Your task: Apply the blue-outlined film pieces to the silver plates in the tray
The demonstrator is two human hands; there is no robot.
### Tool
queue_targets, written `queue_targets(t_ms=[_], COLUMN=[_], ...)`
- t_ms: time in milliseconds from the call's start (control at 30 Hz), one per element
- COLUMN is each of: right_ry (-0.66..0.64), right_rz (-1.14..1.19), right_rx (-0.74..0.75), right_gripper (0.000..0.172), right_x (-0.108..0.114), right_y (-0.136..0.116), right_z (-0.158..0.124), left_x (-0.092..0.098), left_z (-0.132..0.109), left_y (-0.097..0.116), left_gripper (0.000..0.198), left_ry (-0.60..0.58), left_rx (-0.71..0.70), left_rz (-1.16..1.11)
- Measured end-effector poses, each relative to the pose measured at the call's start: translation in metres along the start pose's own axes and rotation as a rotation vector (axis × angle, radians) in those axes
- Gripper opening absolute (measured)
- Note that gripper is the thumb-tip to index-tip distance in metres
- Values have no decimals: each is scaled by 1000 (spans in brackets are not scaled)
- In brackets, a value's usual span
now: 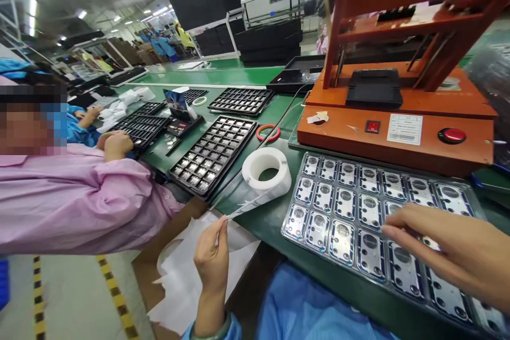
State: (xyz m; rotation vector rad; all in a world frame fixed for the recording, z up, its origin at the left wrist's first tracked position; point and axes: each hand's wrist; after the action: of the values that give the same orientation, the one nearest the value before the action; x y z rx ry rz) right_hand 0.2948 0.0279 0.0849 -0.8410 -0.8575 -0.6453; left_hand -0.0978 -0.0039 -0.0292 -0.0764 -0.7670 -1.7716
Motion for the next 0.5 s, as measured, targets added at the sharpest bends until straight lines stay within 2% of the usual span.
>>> queue_targets(t_ms=[67, 133, 200, 267, 367, 400, 500], right_ry=[-56, -59, -44, -98, -222, -277, -322], right_rz=[37, 60, 64, 82, 6, -40, -105], right_rx=[132, 295, 451, 528, 552, 518, 410], right_gripper=[26, 29, 31, 30, 35, 35, 26], right_x=[-8, -21, -39, -59, -89, -97, -113], right_y=[-2, -10, -25, -47, -82, -92, -114], right_z=[30, 61, 90, 116, 142, 148, 159], left_x=[8, 14, 18, 21, 26, 28, 34], left_z=[-5, -11, -15, -17, -20, -22, -26], left_y=[-9, -17, -23, -27, -29, -29, -29], left_gripper=[16, 17, 19, 22, 25, 26, 28], left_ry=[-19, -45, -53, -42, -8, 4, 23], left_rx=[-12, -34, -71, -115, -167, -180, -216], left_rz=[-12, -29, -37, -27, 20, 37, 82])
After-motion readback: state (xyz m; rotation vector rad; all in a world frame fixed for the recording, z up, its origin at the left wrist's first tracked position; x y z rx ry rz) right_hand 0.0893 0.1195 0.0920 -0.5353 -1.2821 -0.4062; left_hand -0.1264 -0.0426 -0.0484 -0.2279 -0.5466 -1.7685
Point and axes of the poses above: each hand's wrist, its own z-axis towards the middle knuckle, its own x-axis out of the back of the hand, y = z × x, and after that the axes turned 8 degrees about y, right-handed
